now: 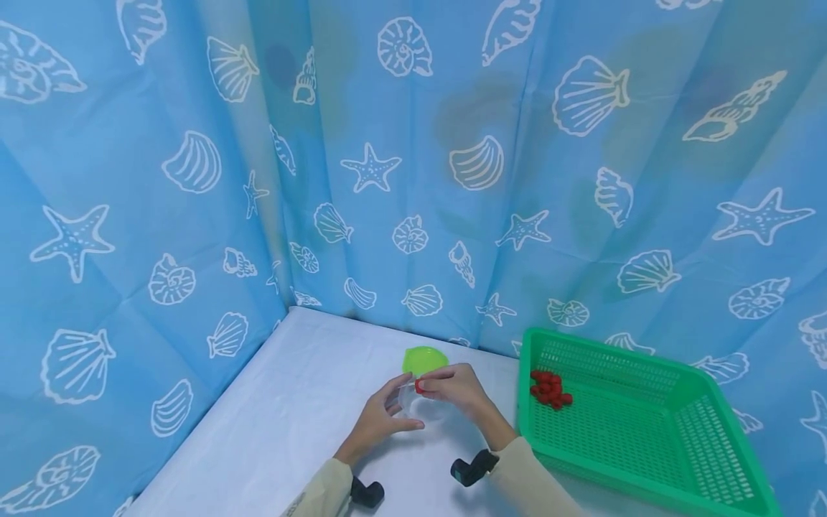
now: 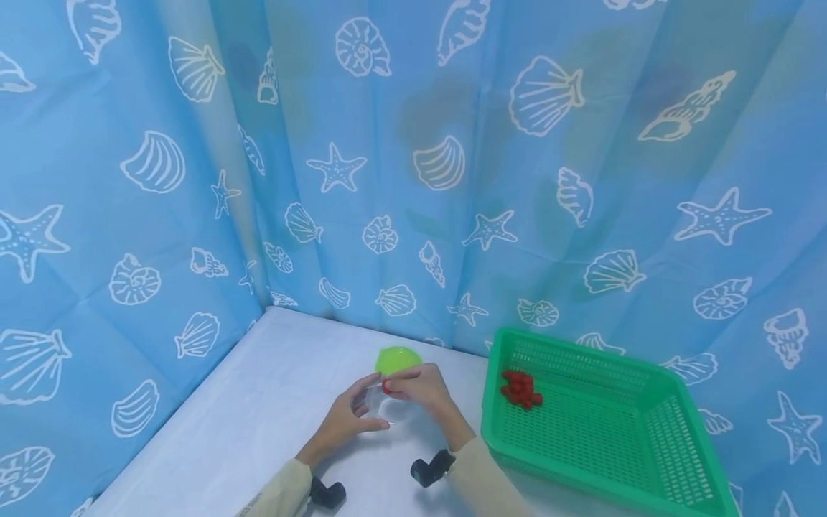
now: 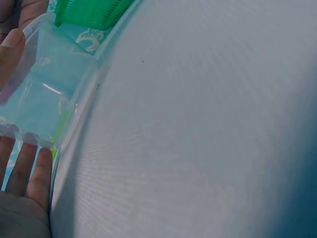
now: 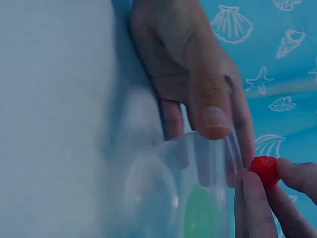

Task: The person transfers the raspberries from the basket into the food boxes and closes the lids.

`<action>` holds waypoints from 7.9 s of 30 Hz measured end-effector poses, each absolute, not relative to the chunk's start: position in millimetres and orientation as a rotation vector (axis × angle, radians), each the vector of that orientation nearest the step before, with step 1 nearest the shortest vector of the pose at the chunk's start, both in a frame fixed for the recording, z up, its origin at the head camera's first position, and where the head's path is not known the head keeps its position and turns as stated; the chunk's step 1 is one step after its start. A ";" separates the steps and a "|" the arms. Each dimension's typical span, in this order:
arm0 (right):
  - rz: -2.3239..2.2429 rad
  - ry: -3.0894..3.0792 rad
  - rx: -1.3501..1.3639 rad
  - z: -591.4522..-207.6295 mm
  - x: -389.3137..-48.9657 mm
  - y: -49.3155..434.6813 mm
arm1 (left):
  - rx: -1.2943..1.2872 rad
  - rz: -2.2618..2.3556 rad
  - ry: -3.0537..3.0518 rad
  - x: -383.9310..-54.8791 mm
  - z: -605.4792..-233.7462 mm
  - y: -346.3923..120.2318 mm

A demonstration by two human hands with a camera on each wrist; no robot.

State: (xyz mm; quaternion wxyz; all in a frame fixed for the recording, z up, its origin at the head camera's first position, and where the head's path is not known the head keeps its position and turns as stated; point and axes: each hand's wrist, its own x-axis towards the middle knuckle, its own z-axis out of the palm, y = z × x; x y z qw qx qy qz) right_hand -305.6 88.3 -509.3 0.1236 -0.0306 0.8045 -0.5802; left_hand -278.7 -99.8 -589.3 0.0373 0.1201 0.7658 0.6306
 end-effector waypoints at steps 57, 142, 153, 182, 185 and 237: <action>-1.242 2.687 -0.210 -440.5 -309.3 103.6 | 0.425 1.917 2.386 -276.8 -591.3 -101.1; -1.879 2.381 0.609 -509.5 -343.8 320.3 | 0.370 1.919 2.366 -279.0 -592.2 -101.3; -2.002 2.254 0.387 -500.1 -337.9 327.3 | 0.365 1.914 2.369 -278.5 -588.9 -99.3; -1.458 2.999 -0.344 -450.5 -329.7 268.0 | 0.383 1.928 2.360 -279.0 -591.0 -99.8; -1.509 2.962 -0.379 -444.7 -325.4 248.1 | 0.381 1.928 2.361 -278.6 -590.2 -100.4; -0.807 2.974 -0.742 -523.4 -291.7 80.3 | 0.378 1.932 2.388 -278.2 -593.6 -98.1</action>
